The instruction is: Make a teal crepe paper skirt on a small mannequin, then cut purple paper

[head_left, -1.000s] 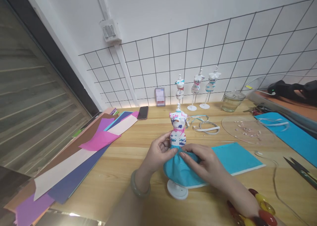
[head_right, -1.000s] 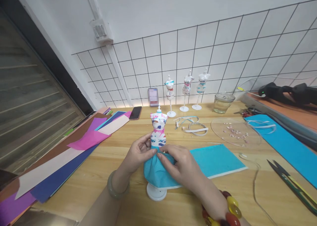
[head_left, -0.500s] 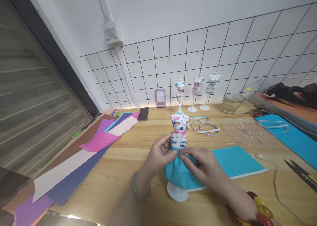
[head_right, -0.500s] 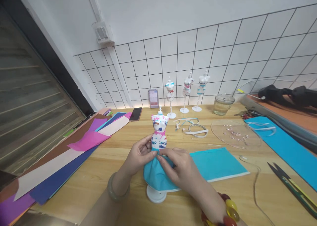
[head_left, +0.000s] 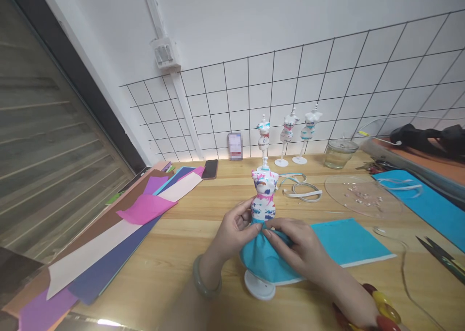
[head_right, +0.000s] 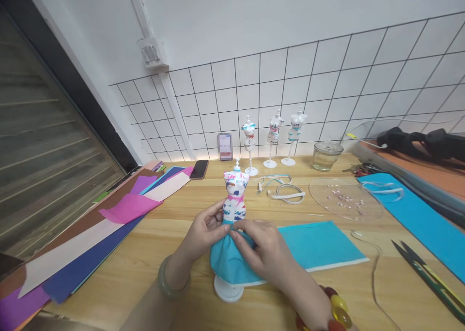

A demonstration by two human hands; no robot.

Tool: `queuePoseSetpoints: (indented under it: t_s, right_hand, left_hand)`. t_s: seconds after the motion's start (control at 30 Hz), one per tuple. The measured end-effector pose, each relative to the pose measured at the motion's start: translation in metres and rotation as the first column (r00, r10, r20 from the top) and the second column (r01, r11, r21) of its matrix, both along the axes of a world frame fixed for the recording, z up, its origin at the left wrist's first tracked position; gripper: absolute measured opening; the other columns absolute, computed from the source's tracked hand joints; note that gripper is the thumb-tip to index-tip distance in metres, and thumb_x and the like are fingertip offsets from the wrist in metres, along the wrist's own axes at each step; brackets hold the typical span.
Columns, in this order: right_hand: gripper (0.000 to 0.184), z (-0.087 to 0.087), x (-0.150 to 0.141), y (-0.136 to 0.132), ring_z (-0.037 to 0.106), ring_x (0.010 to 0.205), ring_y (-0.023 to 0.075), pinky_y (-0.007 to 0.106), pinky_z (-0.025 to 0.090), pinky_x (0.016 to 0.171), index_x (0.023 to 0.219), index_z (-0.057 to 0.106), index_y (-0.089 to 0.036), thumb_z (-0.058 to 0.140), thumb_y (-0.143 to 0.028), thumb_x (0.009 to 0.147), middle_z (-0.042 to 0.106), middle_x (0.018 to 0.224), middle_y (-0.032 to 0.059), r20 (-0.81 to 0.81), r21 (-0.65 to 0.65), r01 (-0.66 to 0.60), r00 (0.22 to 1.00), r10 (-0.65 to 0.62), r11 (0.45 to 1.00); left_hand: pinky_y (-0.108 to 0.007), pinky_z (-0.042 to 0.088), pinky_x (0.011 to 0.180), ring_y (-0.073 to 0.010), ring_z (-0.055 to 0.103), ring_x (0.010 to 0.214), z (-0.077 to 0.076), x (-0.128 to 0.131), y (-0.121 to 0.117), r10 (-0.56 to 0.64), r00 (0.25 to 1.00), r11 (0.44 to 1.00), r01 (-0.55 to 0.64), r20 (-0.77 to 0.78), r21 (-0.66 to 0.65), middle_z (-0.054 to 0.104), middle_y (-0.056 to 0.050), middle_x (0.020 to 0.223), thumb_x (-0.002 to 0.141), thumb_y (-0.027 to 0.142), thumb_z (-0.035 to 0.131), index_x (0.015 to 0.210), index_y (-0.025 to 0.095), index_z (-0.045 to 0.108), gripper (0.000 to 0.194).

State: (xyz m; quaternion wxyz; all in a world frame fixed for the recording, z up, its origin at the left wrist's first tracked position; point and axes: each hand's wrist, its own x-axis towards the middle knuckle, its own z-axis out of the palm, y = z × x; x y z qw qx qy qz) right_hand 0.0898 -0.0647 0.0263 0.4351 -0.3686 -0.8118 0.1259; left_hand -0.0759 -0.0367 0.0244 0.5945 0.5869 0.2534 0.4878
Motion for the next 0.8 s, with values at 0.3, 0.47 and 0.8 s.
queuePoseSetpoints:
  t_s: [0.3, 0.47, 0.8]
  right_hand:
    - [0.015, -0.0024, 0.0001, 0.0003, 0.064, 0.067, 0.0176, 0.028, 0.049, 0.062, 0.091, 0.061, -0.018, 0.049, -0.021, 0.084, 0.070, 0.076, 0.0070, 0.033, 0.079, 0.046, 0.998, -0.048, 0.996]
    - [0.015, -0.0002, -0.0007, -0.0002, 0.065, 0.067, 0.0176, 0.028, 0.048, 0.062, 0.090, 0.061, -0.019, 0.049, -0.022, 0.083, 0.070, 0.077, 0.0062, 0.012, 0.062, 0.066, 0.998, -0.067, 0.996]
    - [0.012, -0.0019, 0.0003, 0.0014, 0.062, 0.066, 0.0163, 0.027, 0.046, 0.060, 0.093, 0.055, -0.020, 0.049, -0.025, 0.084, 0.067, 0.076, 0.0047, -0.017, -0.033, 0.104, 0.994, -0.105, 0.994]
  left_hand:
    - [-0.038, 0.035, 0.099, -0.0257, 0.044, 0.117, -0.0034, 0.0001, 0.0017, -0.003, 1.000, 1.000, 0.002, 0.023, 0.011, 0.047, -0.011, 0.129, 0.071, 0.019, 0.064, 0.125, 0.018, 0.045, 0.057]
    - [-0.039, 0.035, 0.100, -0.0262, 0.044, 0.117, -0.0058, 0.0007, 0.0024, 0.013, 0.999, 1.000, -0.013, 0.031, 0.003, 0.048, -0.011, 0.128, 0.071, 0.020, 0.065, 0.127, 0.019, 0.044, 0.060]
    - [-0.037, 0.035, 0.099, -0.0263, 0.043, 0.118, -0.0014, -0.0005, 0.0005, -0.009, 0.999, 1.000, 0.010, 0.030, -0.006, 0.047, -0.010, 0.129, 0.071, 0.020, 0.065, 0.124, 0.019, 0.046, 0.057]
